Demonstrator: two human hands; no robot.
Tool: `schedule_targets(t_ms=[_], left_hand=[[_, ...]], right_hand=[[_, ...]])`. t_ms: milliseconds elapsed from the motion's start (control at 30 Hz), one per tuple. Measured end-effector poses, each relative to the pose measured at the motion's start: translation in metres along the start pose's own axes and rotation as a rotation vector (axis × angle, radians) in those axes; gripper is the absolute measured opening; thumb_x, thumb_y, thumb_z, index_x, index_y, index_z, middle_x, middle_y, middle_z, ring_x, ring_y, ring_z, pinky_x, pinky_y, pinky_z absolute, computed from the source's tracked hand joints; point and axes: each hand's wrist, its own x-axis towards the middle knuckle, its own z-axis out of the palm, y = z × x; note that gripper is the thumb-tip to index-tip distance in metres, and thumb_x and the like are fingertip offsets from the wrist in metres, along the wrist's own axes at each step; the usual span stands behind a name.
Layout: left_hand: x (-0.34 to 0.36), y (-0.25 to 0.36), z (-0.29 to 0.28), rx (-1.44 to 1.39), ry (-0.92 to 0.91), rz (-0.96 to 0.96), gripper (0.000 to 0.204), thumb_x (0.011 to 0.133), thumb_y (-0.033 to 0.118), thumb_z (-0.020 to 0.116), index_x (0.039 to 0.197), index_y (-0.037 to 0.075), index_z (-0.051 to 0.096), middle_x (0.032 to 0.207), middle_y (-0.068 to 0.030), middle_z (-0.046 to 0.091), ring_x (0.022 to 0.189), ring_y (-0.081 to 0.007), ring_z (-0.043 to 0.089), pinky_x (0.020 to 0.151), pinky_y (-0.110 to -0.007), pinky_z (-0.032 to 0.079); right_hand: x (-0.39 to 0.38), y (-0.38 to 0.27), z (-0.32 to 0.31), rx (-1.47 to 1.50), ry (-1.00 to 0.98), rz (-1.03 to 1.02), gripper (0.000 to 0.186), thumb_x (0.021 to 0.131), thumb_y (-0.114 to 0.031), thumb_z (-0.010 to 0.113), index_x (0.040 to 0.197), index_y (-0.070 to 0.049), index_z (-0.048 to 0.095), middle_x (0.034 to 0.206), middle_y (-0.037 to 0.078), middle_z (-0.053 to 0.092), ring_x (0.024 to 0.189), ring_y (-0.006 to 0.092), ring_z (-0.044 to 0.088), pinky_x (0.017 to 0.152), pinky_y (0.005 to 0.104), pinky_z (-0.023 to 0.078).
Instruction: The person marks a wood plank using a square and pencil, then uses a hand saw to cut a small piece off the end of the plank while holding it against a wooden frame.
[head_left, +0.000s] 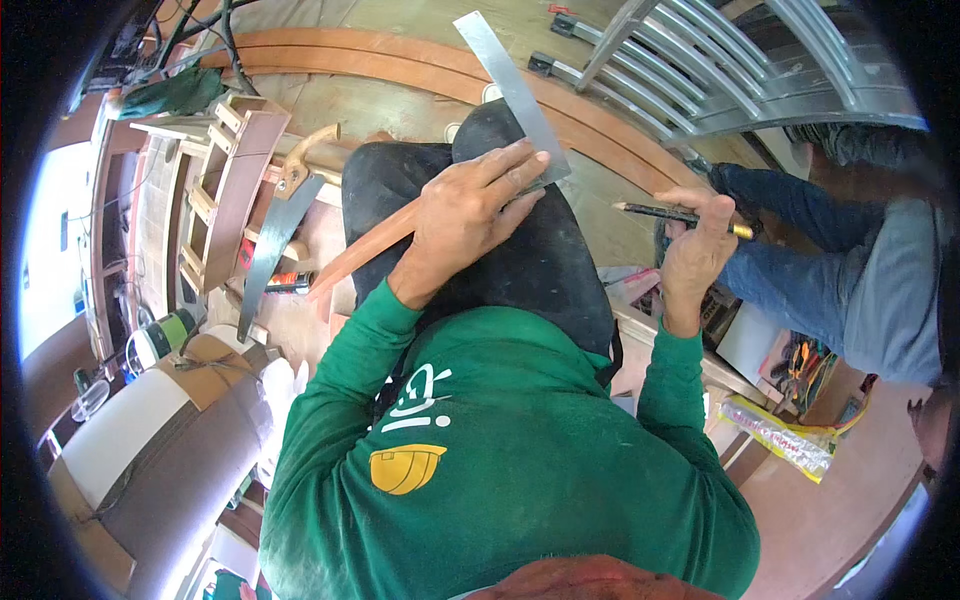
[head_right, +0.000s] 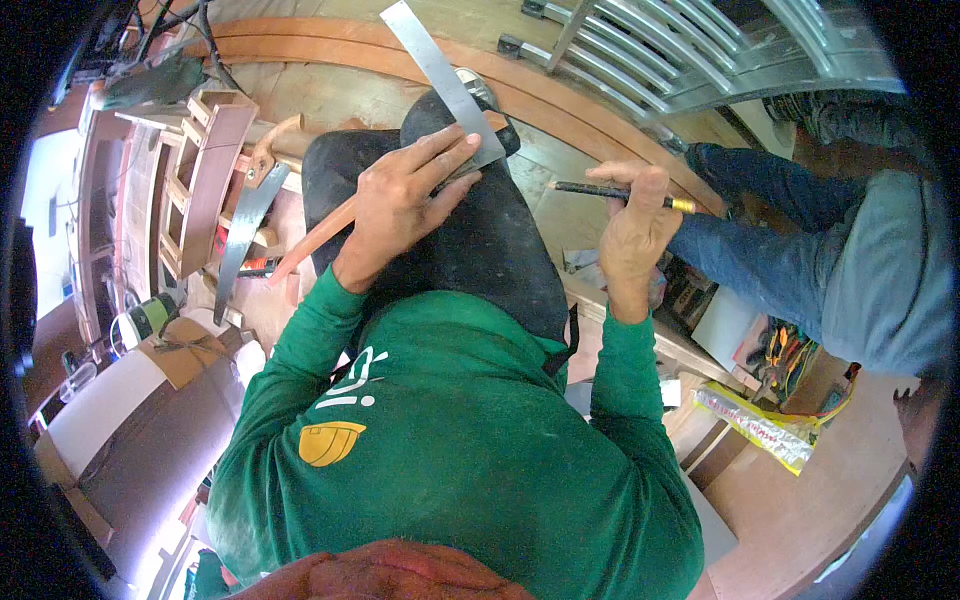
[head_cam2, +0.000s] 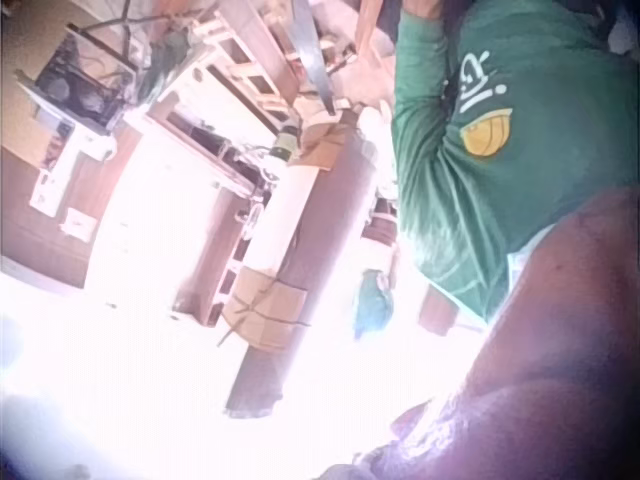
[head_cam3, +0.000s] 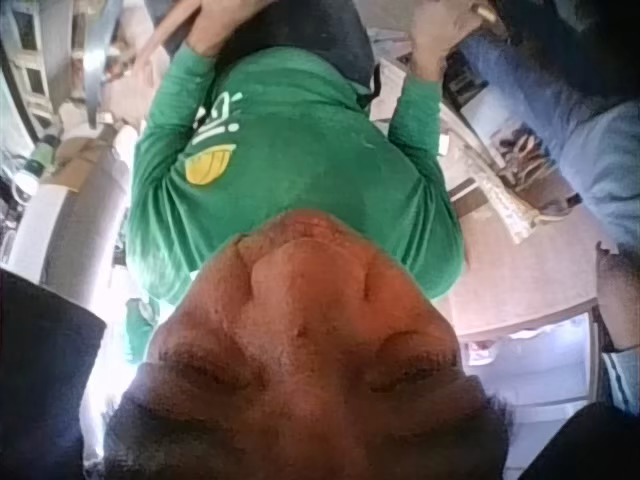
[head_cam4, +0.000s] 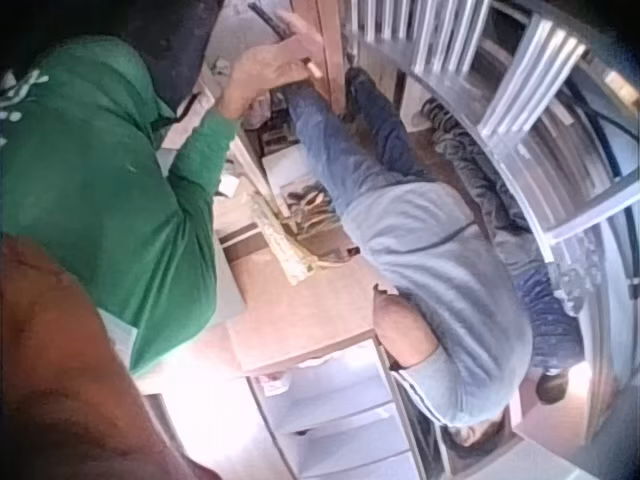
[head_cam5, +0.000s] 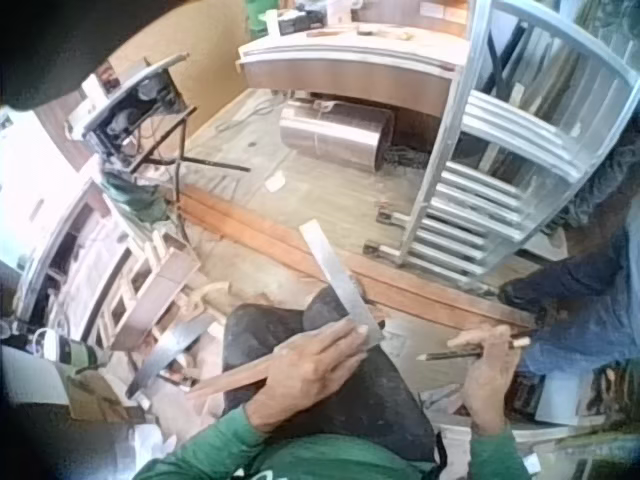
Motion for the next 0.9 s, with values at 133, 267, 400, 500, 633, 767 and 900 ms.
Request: schedule_targets(t_ms=[133,267,400,500,633,767,900], left_hand=[[0.004,0.003,-0.002,-0.004,0.014,-0.009,0.047,0.087,0.022,0.086,0.132,0.014,0.076,0.128,-0.0087,0.075,0.099,-0.0293,0.077,0.084,-0.038,0.062],[0.006,0.005,-0.003,-0.012,0.013,-0.01,0.046,0.086,0.022,0.086,0.131,0.014,0.077,0.127,-0.0085,0.076,0.099,-0.029,0.077,0.084,-0.038,0.062],[0.004,0.006,-0.003,-0.009,-0.002,-0.025,0.046,0.086,0.022,0.086,0.131,0.014,0.077,0.127,-0.009,0.075,0.099,-0.0289,0.077,0.084,-0.038,0.062],[0.003,0.005,-0.002,-0.002,-0.003,-0.006,0.047,0.086,0.021,0.086,0.131,0.015,0.077,0.128,-0.0097,0.075,0.1,-0.0289,0.077,0.084,-0.038,0.062],[0.001,0.004,0.0,0.008,0.004,0.003,0.047,0.086,0.021,0.086,0.132,0.015,0.077,0.128,-0.0103,0.075,0.101,-0.0294,0.077,0.085,-0.038,0.062],[0.001,0.004,-0.001,0.009,-0.005,-0.007,0.048,0.085,0.02,0.087,0.132,0.015,0.076,0.128,-0.0106,0.075,0.102,-0.0298,0.077,0.085,-0.038,0.062],[0.001,0.002,0.0,0.01,0.011,0.013,0.048,0.085,0.02,0.087,0.131,0.014,0.077,0.127,-0.0104,0.075,0.101,-0.0295,0.077,0.085,-0.038,0.062]], right_hand=[[-0.007,-0.028,0.02,-0.1,-0.092,-0.131,0.027,0.108,-0.021,0.065,0.12,0.0,0.077,0.107,0.009,0.079,0.097,0.015,0.073,0.083,0.031,0.056],[-0.012,-0.014,0.041,-0.038,-0.198,-0.128,0.028,0.104,-0.011,0.068,0.129,0.0,0.074,0.112,0.011,0.078,0.103,0.016,0.073,0.091,0.0306,0.057],[-0.009,-0.005,0.048,0.022,-0.235,-0.125,0.027,0.104,-0.01,0.067,0.128,0.0,0.074,0.114,0.012,0.078,0.105,0.0161,0.073,0.094,0.0309,0.057],[-0.008,-0.004,0.048,0.072,-0.251,-0.103,0.026,0.104,-0.009,0.066,0.127,0.0,0.074,0.115,0.012,0.079,0.106,0.0169,0.074,0.095,0.0313,0.057],[-0.01,0.002,0.044,0.085,-0.267,-0.127,0.027,0.105,-0.01,0.065,0.128,0.001,0.073,0.116,0.013,0.079,0.107,0.0176,0.074,0.095,0.032,0.057],[-0.009,0.0,0.045,0.083,-0.28,-0.105,0.027,0.105,-0.009,0.065,0.128,0.001,0.073,0.114,0.013,0.079,0.106,0.0176,0.075,0.094,0.032,0.058],[-0.011,-0.003,0.045,0.052,-0.277,-0.121,0.026,0.104,-0.009,0.066,0.127,0.001,0.074,0.113,0.013,0.079,0.106,0.0176,0.075,0.094,0.0319,0.058]])
